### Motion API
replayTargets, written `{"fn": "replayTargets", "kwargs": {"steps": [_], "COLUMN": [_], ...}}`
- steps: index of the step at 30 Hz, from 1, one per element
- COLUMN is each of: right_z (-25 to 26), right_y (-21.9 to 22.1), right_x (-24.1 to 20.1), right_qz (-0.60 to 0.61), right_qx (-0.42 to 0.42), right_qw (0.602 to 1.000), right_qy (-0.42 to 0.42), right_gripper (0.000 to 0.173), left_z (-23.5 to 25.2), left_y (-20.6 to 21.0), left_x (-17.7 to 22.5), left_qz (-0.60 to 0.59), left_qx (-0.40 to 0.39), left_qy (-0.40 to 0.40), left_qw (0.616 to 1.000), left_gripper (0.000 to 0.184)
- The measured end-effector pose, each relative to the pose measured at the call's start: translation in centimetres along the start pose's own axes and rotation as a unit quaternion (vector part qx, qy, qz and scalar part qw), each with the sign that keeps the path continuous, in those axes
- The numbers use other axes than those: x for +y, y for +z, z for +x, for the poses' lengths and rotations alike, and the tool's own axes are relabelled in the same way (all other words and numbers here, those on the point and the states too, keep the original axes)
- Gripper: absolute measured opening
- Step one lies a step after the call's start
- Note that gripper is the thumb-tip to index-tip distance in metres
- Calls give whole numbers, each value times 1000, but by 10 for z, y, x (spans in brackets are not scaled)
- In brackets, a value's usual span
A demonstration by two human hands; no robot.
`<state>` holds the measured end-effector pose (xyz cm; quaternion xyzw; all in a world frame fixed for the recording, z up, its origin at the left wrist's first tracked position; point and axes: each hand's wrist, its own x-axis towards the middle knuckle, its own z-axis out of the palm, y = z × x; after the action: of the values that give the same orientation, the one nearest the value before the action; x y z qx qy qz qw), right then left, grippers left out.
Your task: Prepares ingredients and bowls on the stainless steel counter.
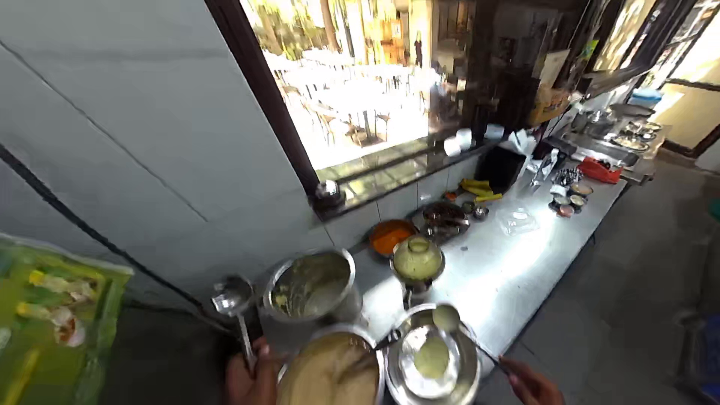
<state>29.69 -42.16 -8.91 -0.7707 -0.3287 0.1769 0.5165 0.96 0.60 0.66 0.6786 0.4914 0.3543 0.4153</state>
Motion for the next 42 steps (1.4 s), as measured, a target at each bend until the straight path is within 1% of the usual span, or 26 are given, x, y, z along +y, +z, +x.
{"fn": "replayTargets", "kwargs": {"steps": [1,3,6,9,11,14,16,18,20,22,24,26,28,30,32,33,35,37,38,40,42], "right_z": [-1,0,16,47,82,147,189,225,247,255,250,236,215,189,158,140,111,84,74,62,62], "right_y": [-2,-8,-12,0,19,67,106,143,173,191,197,188,167,138,108,95,79,66,58,38,3], "right_x": [-9,-27,-61,-106,-140,-180,-193,-201,-209,-219,-226,-229,-228,-216,-194,-179,-144,-112,-102,-85,-68], "right_qz": [54,118,197,243,249,263,270,277,276,273,287,305,303,271,214,188,156,152,163,199,192], "right_qx": [15,24,-4,-47,-104,-215,-280,-334,-363,-383,-392,-377,-347,-323,-332,-356,-438,-508,-526,-524,-509], "right_qw": [998,992,980,968,961,939,919,896,881,870,860,865,885,907,918,914,884,845,831,823,836], "right_qy": [12,30,37,46,61,47,58,91,127,150,157,129,70,1,-43,-51,-55,-67,-75,-92,-77], "right_gripper": [34,35,36,37,37,36,37,36,33,39,45,45,45,43,38,36,38,46,49,48,45], "left_z": [-2,-8,-12,-19,-25,-35,-47,-60,-77,-94,-112,-127,-141,-153,-164,-168,-175,-185,-190,-204,-219], "left_y": [1,3,2,1,0,-3,-6,-9,-11,-11,-9,-4,5,18,39,52,84,126,148,191,229], "left_x": [1,3,5,5,4,6,10,14,16,16,12,8,10,16,27,34,49,62,68,75,79], "left_qz": [2,-6,-18,-32,-37,-35,-37,-42,-41,-44,-49,-54,-47,-45,-49,-51,-74,-113,-124,-127,-121], "left_qx": [8,20,23,32,38,52,55,61,63,63,62,58,42,19,-5,-15,-26,-19,-10,5,15], "left_qy": [-4,-10,0,0,-6,-4,-6,-8,-16,-27,-28,-24,-20,-20,-8,3,33,58,68,93,99], "left_qw": [1000,1000,1000,999,999,998,998,997,997,997,997,997,998,999,999,999,996,992,990,988,988], "left_gripper": [50,46,43,41,41,41,41,40,39,39,40,40,42,43,42,42,39,36,36,41,48]}}
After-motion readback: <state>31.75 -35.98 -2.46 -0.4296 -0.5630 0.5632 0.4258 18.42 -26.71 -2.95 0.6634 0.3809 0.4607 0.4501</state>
